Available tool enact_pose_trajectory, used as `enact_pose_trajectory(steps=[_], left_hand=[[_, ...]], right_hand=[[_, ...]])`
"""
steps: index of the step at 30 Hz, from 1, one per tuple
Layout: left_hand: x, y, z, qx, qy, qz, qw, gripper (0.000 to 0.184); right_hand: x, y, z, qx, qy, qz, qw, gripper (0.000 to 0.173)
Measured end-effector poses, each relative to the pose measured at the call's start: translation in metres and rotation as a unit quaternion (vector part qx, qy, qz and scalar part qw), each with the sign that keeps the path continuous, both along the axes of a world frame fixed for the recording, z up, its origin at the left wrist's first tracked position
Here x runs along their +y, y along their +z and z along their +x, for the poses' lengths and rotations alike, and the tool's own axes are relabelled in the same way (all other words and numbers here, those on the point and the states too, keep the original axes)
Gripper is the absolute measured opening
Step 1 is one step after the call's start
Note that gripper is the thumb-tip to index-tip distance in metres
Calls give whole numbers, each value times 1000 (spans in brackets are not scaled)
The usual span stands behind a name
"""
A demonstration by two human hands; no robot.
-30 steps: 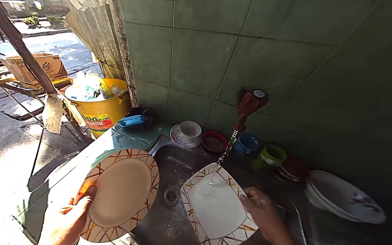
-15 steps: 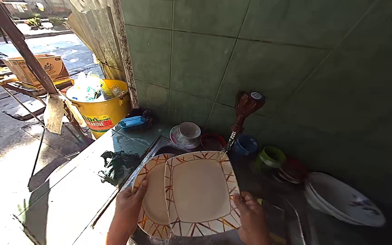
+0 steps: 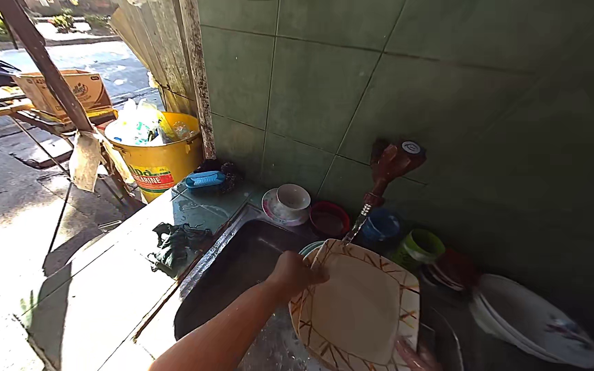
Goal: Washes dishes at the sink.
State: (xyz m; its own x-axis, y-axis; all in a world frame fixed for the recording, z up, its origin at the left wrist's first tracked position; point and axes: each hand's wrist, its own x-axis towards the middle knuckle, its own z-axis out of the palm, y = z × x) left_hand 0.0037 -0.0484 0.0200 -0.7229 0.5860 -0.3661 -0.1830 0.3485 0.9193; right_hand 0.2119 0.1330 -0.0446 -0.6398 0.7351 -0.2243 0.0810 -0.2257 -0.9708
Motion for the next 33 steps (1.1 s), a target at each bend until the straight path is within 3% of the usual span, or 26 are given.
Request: enact_pose_trajectory(steps=[4, 8, 11, 15, 21, 27, 30, 33], left_hand=[[70, 30, -22, 138, -197, -100, 965, 39], [111, 58, -24, 237, -309, -135, 911, 38], [111, 76, -18, 294, -349, -179, 872, 37], [72, 77, -8, 317, -299, -197, 878, 35], [5, 76, 9, 341, -208, -225, 889, 43], [-45, 56, 6, 404, -76, -156, 898, 41], [-67, 44, 2, 434, -11, -130, 892, 36], [-83, 61, 2, 400, -39, -220, 889, 38]], right_hand=[[-2, -18, 20, 96, -75, -105, 987, 32], [-23, -13, 15, 157, -139, -182, 961, 22], [-27, -27, 8, 191, -120, -246, 943, 16], [-36, -23, -10, 128, -154, -287, 937, 19], [-48, -35, -51, 167, -86, -292, 938, 26], [-51, -29, -87, 185, 0, -281, 942, 28], [-45, -21, -104, 102, 66, -229, 966, 23], [-49, 0, -124, -37, 80, -106, 990, 33]])
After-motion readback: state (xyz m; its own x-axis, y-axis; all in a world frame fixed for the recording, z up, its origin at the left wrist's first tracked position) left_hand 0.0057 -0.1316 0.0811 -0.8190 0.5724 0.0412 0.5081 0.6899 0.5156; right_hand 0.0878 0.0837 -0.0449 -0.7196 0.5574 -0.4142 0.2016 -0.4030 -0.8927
